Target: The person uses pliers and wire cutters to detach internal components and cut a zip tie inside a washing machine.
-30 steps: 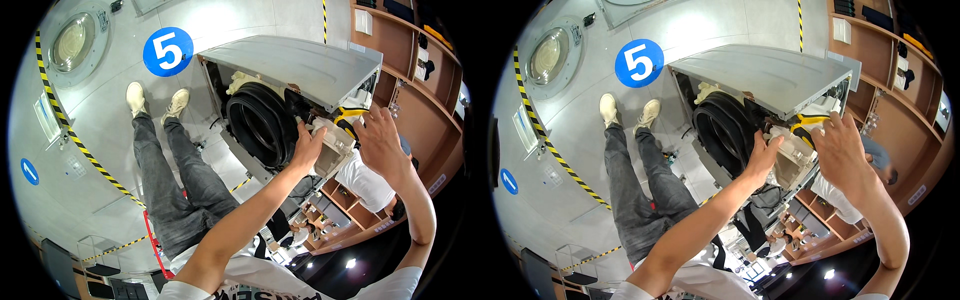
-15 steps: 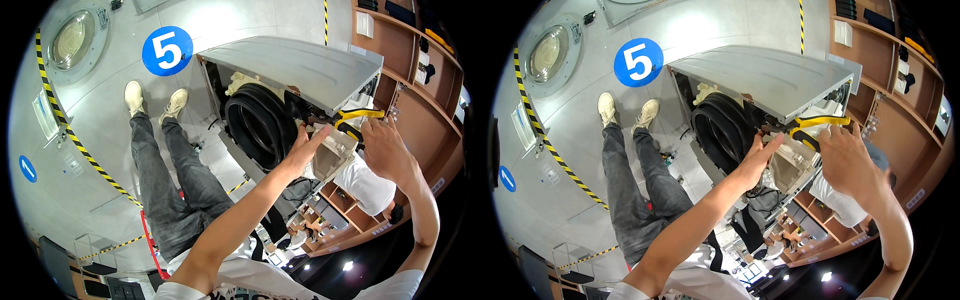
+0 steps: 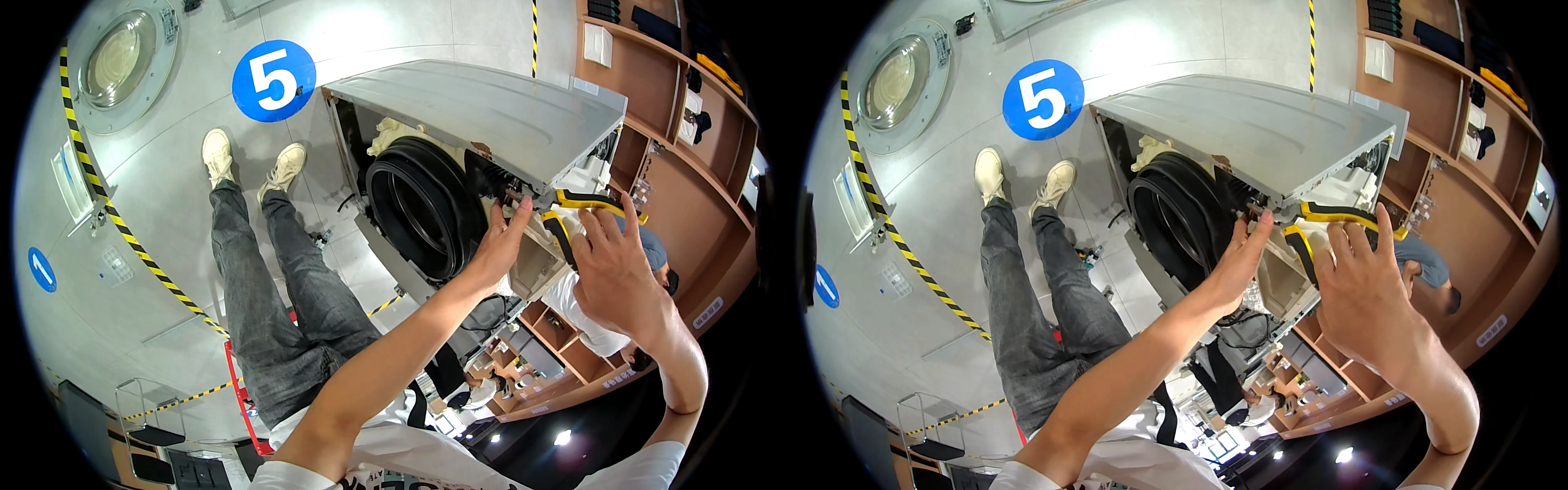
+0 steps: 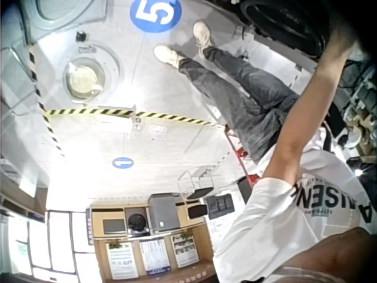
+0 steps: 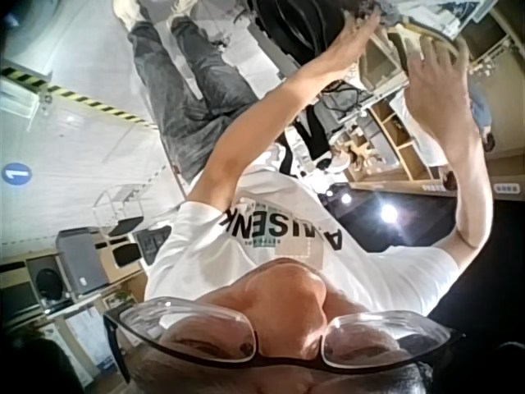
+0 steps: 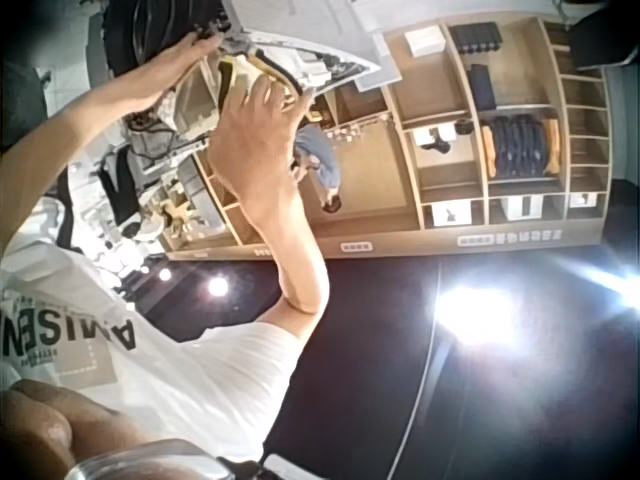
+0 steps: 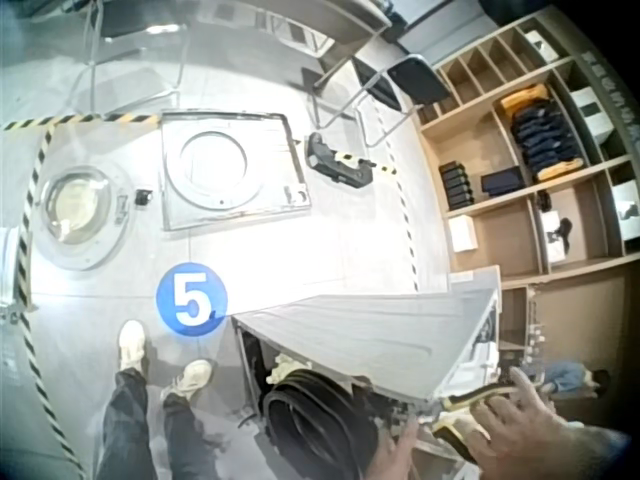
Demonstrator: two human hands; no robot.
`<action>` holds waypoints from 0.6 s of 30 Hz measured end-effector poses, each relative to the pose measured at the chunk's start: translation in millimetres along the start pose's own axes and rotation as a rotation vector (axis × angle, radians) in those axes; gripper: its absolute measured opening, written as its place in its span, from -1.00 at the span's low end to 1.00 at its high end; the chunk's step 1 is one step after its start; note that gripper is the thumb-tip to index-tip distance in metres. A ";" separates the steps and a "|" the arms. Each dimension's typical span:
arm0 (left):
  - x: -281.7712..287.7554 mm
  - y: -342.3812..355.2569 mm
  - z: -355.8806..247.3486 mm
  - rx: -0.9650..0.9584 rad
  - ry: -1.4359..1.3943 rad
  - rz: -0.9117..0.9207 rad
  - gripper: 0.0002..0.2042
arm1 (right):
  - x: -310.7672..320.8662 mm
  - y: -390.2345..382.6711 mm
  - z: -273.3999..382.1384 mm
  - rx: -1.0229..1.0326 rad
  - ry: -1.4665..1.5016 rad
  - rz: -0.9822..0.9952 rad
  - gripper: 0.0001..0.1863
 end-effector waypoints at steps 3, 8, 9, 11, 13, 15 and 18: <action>-4.6 -1.1 0.2 0.035 -0.074 0.046 -0.02 | 1.5 -3.0 -0.9 0.055 0.079 0.089 -0.48; 0.6 -4.2 4.2 0.188 -0.079 -0.006 -0.02 | 3.6 -4.4 -2.9 0.022 0.095 0.214 -0.42; 1.6 -3.1 2.3 0.171 -0.077 0.040 0.00 | 3.8 -3.5 -4.6 0.028 0.080 0.233 -0.42; 3.2 0.7 0.0 0.143 -0.072 0.117 0.03 | 4.3 -0.1 -10.2 0.023 0.080 0.248 -0.40; 6.2 6.3 1.8 0.122 -0.091 0.079 -0.14 | 3.1 1.6 -13.7 0.015 0.097 0.268 -0.38; 6.9 12.1 5.8 0.092 -0.109 0.062 -0.23 | 1.4 2.1 -14.4 0.005 0.125 0.270 -0.36; 6.0 15.1 14.9 0.059 -0.135 0.030 -0.37 | -0.2 0.1 -8.9 0.003 0.070 0.250 -0.40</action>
Point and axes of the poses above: each hand's wrist, its own y-axis towards the middle knuckle, its own x-axis out of the back of the hand, z = x × y, the point moved 4 cm from there along y, towards the middle knuckle, and after that the axes turned 3 degrees about -y, right-handed, at the moved point
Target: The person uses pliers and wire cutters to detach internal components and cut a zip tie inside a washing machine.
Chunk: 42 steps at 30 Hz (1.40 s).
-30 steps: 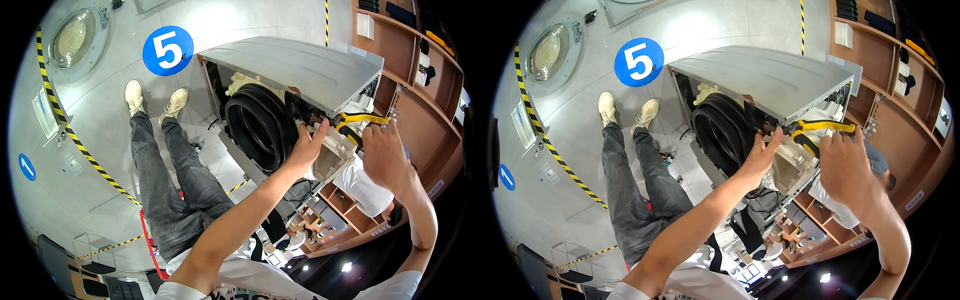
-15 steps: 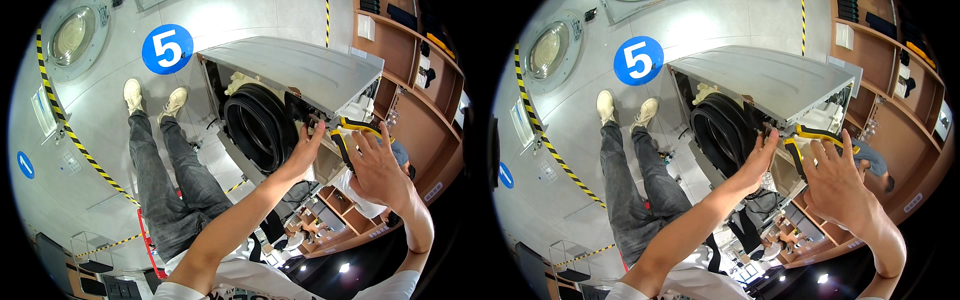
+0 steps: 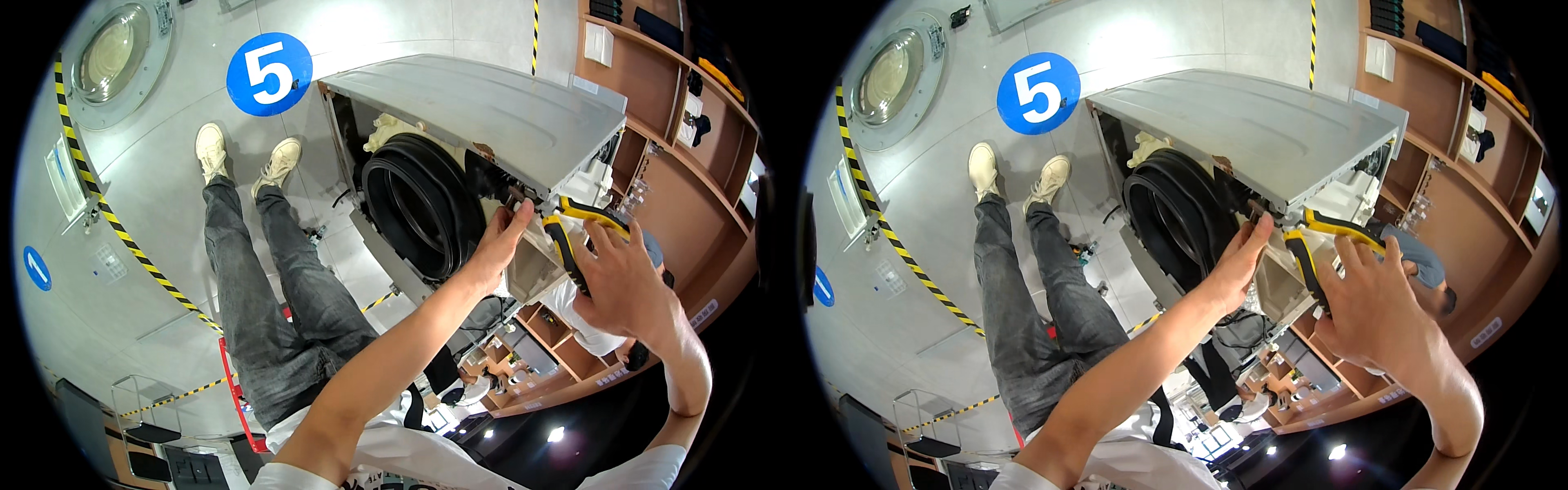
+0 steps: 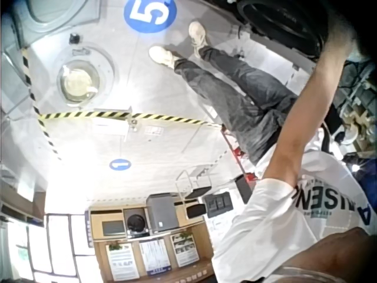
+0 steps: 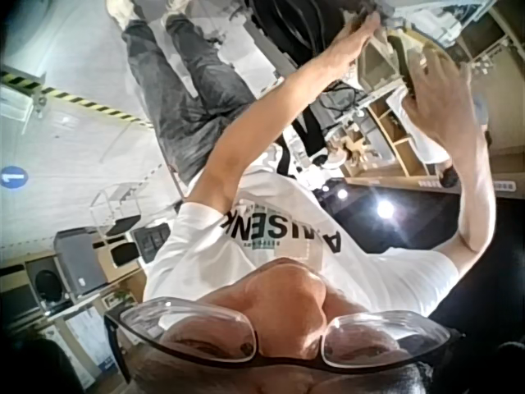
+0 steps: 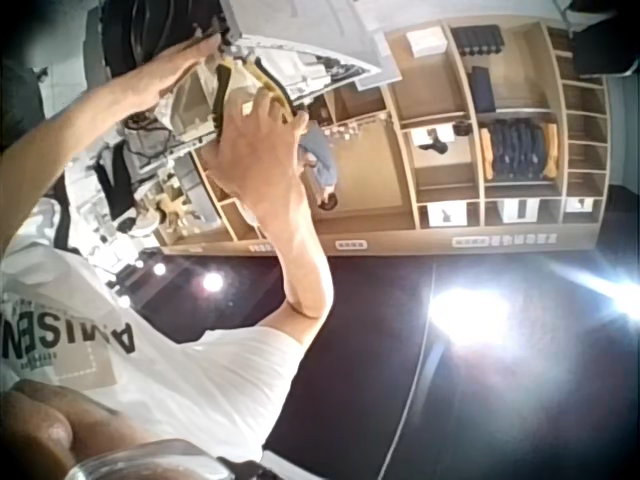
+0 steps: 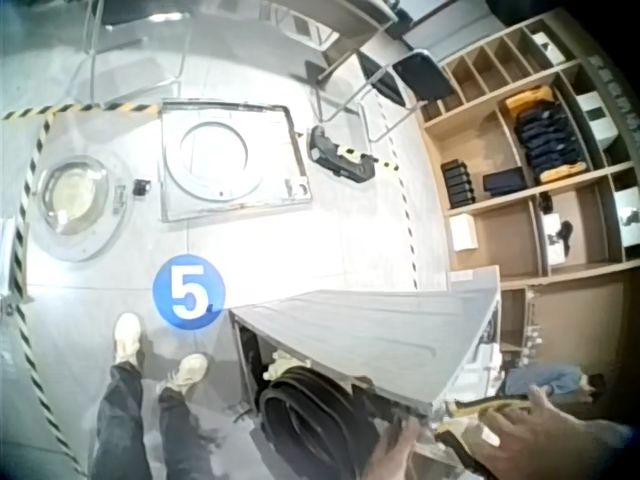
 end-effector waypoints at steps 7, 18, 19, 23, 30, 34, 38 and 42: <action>-4.0 -9.1 -0.6 -0.026 -0.223 0.069 -0.49 | 7.0 -6.7 -1.1 0.114 0.178 -0.233 -0.62; -5.0 -2.8 13.1 -0.006 -0.207 0.057 -0.36 | -5.9 6.0 -6.7 0.037 0.184 -0.395 -0.54; -6.4 -1.0 14.7 -0.016 -0.218 0.097 -0.32 | -5.1 2.6 -5.4 0.055 0.193 -0.368 -0.51; 0.7 2.7 15.6 0.101 -0.194 0.049 -0.19 | -12.3 0.3 0.3 0.057 0.250 -0.342 -0.49; -1.8 -5.1 -7.9 0.155 -0.051 0.115 -0.12 | -22.0 2.9 -16.1 0.183 -0.061 -0.583 -0.74; -9.1 -8.3 -16.3 0.242 0.068 0.117 0.06 | -23.4 3.2 -18.3 0.246 -0.111 -0.647 -0.72; -10.7 -16.7 -20.3 0.270 0.213 -0.033 -0.06 | -25.0 2.7 -19.6 0.264 -0.132 -0.659 -0.70; -15.1 -19.2 -23.5 0.274 0.184 0.036 -0.11 | -20.6 2.0 -26.6 0.166 0.182 -0.677 -0.74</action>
Point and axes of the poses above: each hand's wrist, its own y-axis towards the middle knuckle, its own x-axis out of the back of the hand, z = x × y, the point moved 4 cm from there along y, towards the middle knuckle, and after that the axes turned 3 degrees about -y, right-handed, at the moved point
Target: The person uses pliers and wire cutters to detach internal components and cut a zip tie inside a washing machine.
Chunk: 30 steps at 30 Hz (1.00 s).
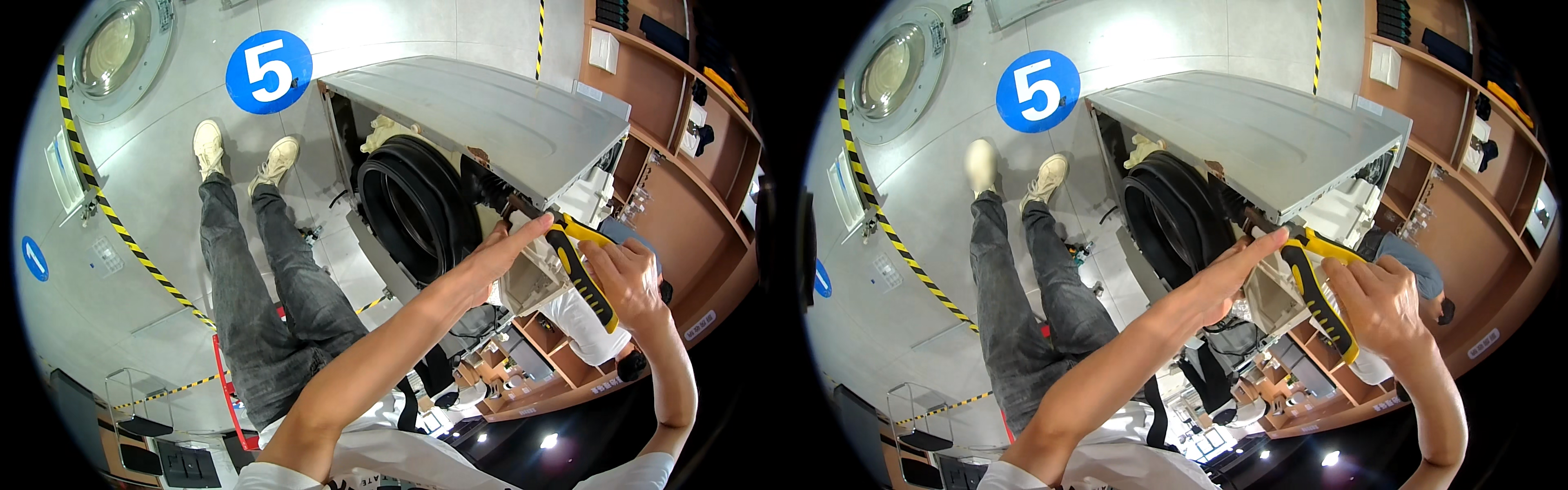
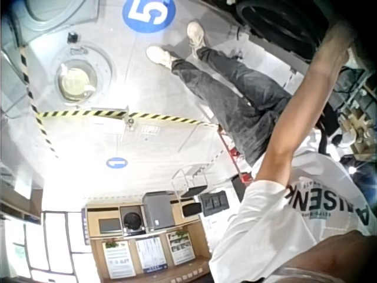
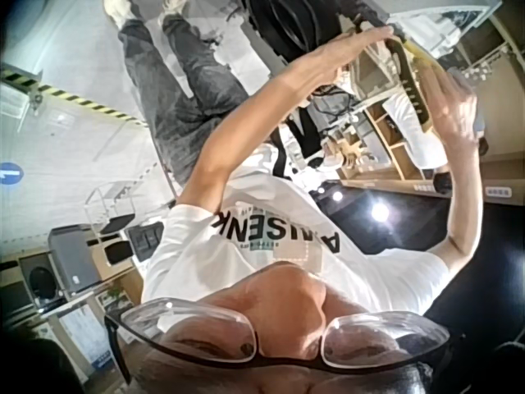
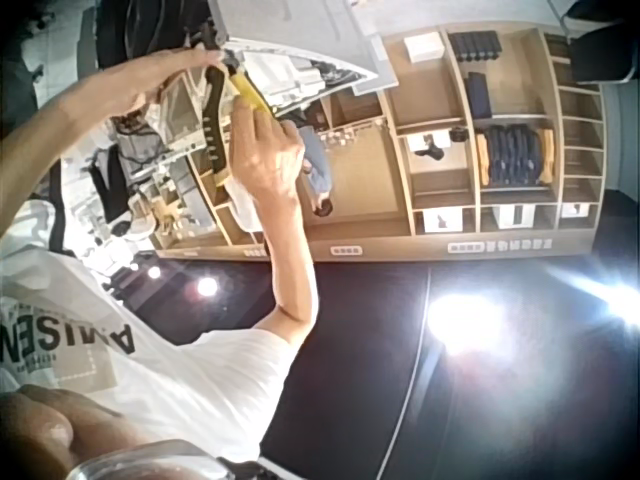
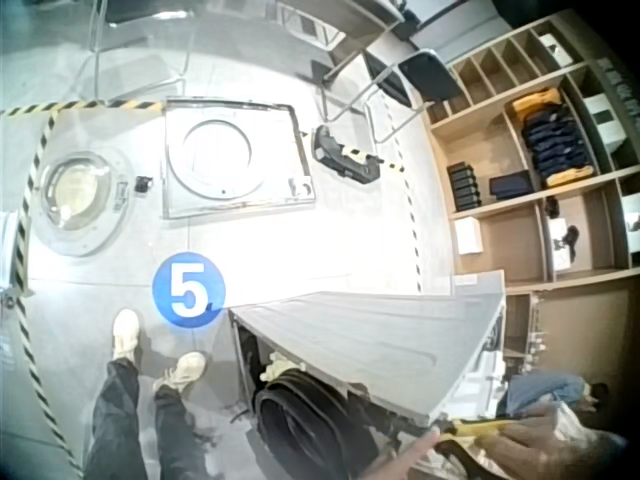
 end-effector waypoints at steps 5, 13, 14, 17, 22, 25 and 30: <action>4.5 2.9 2.7 0.037 0.017 -0.045 -0.16 | 7.5 3.6 0.8 -0.335 0.324 0.173 -0.71; 3.1 3.0 8.4 0.023 -0.028 0.145 -0.09 | 16.7 16.5 11.2 -0.249 0.187 0.161 -0.56; 3.3 3.0 8.1 0.027 -0.041 0.154 -0.09 | 14.2 16.7 9.9 -0.258 0.169 0.173 -0.56; 2.8 3.6 5.6 0.016 -0.051 0.193 -0.07 | 11.2 13.9 10.0 -0.285 0.143 0.165 -0.57; 2.6 5.5 4.2 0.030 0.025 0.198 0.02 | 11.5 10.3 15.0 -0.332 0.078 0.162 -0.56; 3.1 5.8 4.4 0.035 0.043 0.180 0.05 | 12.4 11.7 17.9 -0.324 0.053 0.177 -0.54; 4.0 6.4 5.5 0.061 0.048 0.156 0.05 | 13.0 14.0 15.5 -0.336 0.085 0.234 -0.54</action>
Point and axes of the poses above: each hand's wrist, its own y-axis towards the middle knuckle, its own x-axis out of the back of the hand, z = x × y, the point moved 4 cm from there along y, towards the middle knuckle, and after that the axes turned 3 degrees about -y, right-handed, at the moved point
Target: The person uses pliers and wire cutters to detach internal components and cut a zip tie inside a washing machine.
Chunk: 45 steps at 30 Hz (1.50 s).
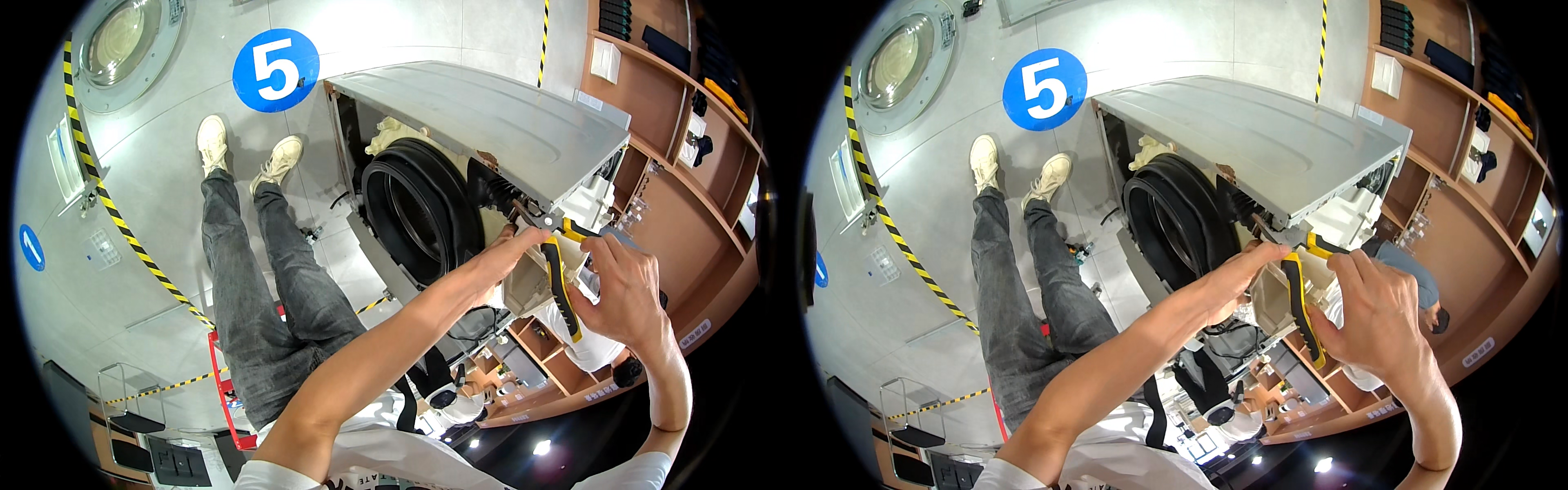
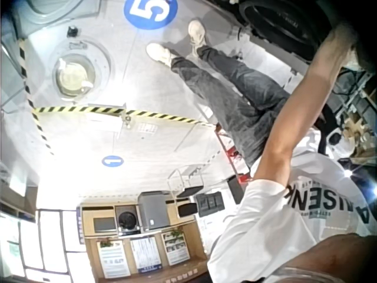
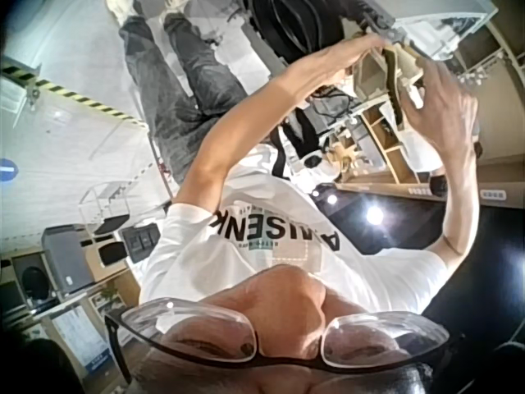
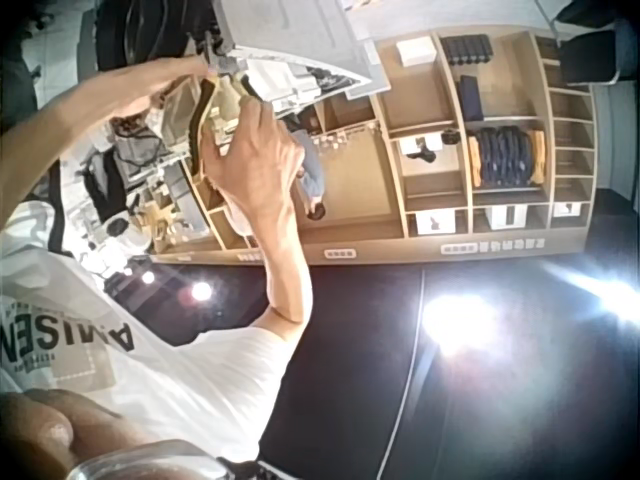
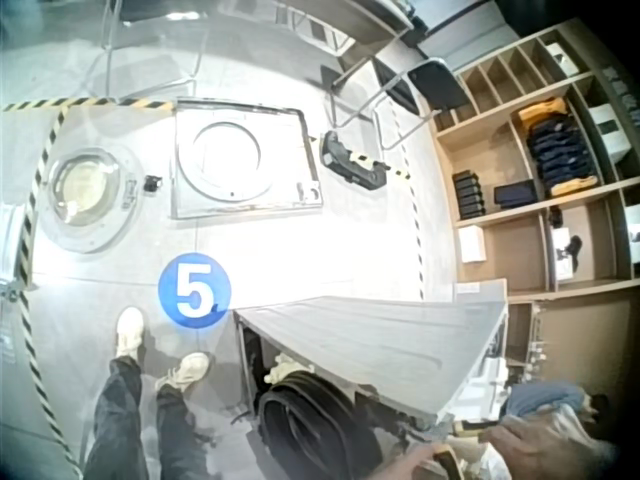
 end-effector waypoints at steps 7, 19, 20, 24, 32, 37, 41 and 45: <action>0.0 0.5 -1.3 -0.087 0.004 -0.085 -0.29 | 1.7 13.1 -4.8 0.120 0.024 0.025 -0.54; -5.3 -5.4 -12.4 -0.013 0.004 -0.039 -0.39 | 6.9 4.8 -2.7 0.063 0.096 0.132 -0.48; -6.3 -6.1 -11.8 -0.033 -0.015 -0.066 -0.39 | 6.5 2.6 -1.9 0.060 0.100 0.121 -0.47; -5.7 -5.7 -9.6 -0.070 -0.012 -0.146 -0.35 | 0.6 -2.2 -7.7 0.066 0.131 0.150 -0.51; 2.5 -3.2 -5.3 0.013 -0.023 -0.153 -0.35 | -21.8 -8.9 -22.6 -0.107 0.260 0.085 -0.64; -6.7 -8.7 -4.1 -0.035 -0.109 -0.096 -0.31 | -21.3 -3.8 -18.9 -0.132 0.168 0.031 -0.66; -4.1 -10.8 -2.8 -0.058 0.096 -0.173 -0.22 | -6.5 6.2 -34.2 -0.209 0.179 0.069 -0.71; -2.2 -7.3 -4.3 -0.041 0.014 0.073 0.09 | 2.2 13.2 -39.2 -0.140 0.265 0.068 -0.72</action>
Point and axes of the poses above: each hand's wrist, its own y-axis towards the middle knuckle, its own x-axis out of the back of the hand, z = x × y, the point moved 4 cm from there along y, towards the middle knuckle, and after that the axes turned 3 degrees about -y, right-handed, at the moved point
